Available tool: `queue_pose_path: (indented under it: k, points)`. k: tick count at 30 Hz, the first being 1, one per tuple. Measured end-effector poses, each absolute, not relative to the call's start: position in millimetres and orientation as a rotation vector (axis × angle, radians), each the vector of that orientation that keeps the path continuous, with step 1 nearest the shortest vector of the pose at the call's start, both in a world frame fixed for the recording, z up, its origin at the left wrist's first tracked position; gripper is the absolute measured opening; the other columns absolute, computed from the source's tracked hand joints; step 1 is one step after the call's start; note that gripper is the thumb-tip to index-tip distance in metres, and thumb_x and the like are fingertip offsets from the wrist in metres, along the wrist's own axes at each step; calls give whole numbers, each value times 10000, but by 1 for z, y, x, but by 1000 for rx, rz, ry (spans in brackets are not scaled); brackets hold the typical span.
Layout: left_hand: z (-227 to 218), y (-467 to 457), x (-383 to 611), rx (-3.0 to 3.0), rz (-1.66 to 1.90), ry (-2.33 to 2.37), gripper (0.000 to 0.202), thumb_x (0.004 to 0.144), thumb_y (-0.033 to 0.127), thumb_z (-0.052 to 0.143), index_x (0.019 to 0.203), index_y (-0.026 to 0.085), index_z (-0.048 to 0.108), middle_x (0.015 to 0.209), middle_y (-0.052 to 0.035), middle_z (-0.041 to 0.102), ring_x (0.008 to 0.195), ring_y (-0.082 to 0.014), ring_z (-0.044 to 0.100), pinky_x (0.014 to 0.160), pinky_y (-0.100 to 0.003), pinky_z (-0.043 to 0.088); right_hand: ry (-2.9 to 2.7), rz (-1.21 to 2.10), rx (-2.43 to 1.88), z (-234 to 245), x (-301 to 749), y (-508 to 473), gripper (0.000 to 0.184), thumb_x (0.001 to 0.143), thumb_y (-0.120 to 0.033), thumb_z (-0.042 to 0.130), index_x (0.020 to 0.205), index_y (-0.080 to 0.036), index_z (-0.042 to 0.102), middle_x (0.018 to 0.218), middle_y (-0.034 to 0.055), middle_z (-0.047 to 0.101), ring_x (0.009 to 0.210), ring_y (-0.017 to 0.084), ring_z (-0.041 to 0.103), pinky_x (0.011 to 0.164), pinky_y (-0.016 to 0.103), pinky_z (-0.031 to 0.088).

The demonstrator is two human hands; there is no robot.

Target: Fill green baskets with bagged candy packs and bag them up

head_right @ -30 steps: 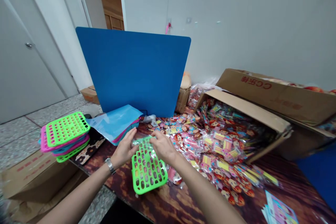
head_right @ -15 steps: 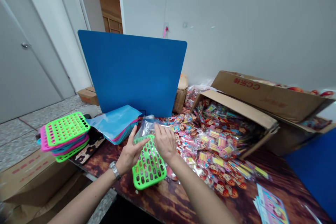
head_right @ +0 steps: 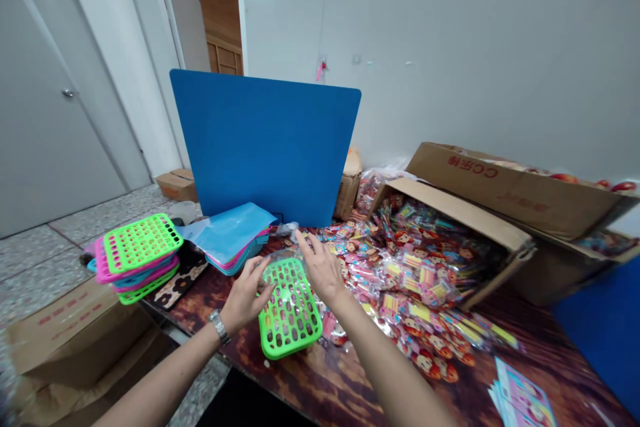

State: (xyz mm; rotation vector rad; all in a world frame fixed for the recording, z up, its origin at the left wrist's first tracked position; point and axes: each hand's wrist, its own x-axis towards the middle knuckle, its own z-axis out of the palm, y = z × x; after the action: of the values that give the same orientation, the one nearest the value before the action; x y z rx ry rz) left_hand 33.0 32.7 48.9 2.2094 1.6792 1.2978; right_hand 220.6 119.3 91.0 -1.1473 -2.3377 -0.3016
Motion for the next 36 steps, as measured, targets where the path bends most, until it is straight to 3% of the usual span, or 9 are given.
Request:
queue_pose_path:
  k: [6, 10, 13, 16, 19, 25, 30, 32, 36]
  points:
    - [57, 36, 35, 2138, 1333, 1712, 399, 881, 290, 474, 1260, 171, 440, 1191, -131, 478, 678, -128, 637, 727, -307, 548, -2173, 52, -895, 103, 223, 110, 347, 890, -261, 431, 1221, -227, 531, 1244, 105, 510, 1156, 212, 471, 967, 371, 397]
    - [56, 43, 42, 2122, 1453, 1861, 290, 913, 233, 402, 1160, 187, 546, 1091, -95, 563, 903, -190, 630, 823, -313, 521, -2379, 5, -878, 104, 216, 97, 209, 853, -306, 525, 1000, -262, 668, 1395, 105, 373, 1272, 273, 347, 1001, 469, 322]
    - [51, 46, 43, 2136, 1492, 1874, 316, 902, 153, 362, 1153, 188, 552, 1103, -93, 574, 982, -186, 605, 869, -301, 498, -2495, -57, -1219, 88, 216, 100, 138, 811, -285, 575, 848, -253, 704, 1362, 109, 436, 1219, 338, 408, 965, 562, 305]
    - [50, 50, 38, 2202, 1344, 1975, 381, 851, 105, 395, 1210, 167, 508, 1168, -112, 555, 991, -195, 607, 837, -296, 513, -2529, 83, -1550, 81, 224, 116, 234, 814, -231, 536, 1001, -271, 671, 1181, 98, 602, 973, 276, 605, 841, 458, 447]
    - [70, 63, 36, 2270, 1071, 2061, 519, 758, 67, 481, 1272, 137, 455, 1193, -140, 553, 954, -226, 629, 763, -297, 538, -2480, 103, -1656, 104, 234, 127, 434, 798, -124, 472, 1177, -306, 576, 1026, 42, 680, 841, 217, 652, 727, 342, 497]
    - [116, 94, 56, 2359, 1436, 2009, 634, 846, 106, 444, 1428, 157, 198, 1430, -172, 322, 1140, -259, 529, 852, -340, 506, -1965, -505, -1265, 150, 260, 123, 474, 829, -107, 428, 1293, -189, 484, 1280, 122, 534, 1149, 260, 507, 930, 415, 408]
    - [88, 104, 67, 2530, 1268, 1920, 462, 805, 97, 474, 1263, 155, 482, 1157, -147, 609, 793, -220, 676, 610, -270, 554, -2195, -452, -1360, 99, 269, 132, 350, 741, -58, 501, 984, -249, 665, 882, 57, 709, 731, 198, 657, 677, 321, 500]
    - [85, 104, 66, 2521, 1273, 1924, 436, 808, 108, 476, 1243, 133, 499, 1166, -155, 604, 846, -239, 671, 607, -265, 556, -2201, -449, -1388, 93, 270, 135, 369, 755, -82, 494, 1043, -256, 646, 989, 43, 699, 725, 189, 657, 641, 296, 508]
    - [94, 104, 56, 2391, 1564, 1855, 524, 858, 129, 434, 1373, 133, 333, 1405, -152, 382, 1212, -257, 475, 872, -306, 510, -1939, -555, -1196, 107, 271, 142, 465, 821, -117, 448, 1281, -164, 497, 1284, 92, 542, 1082, 227, 560, 899, 345, 457]
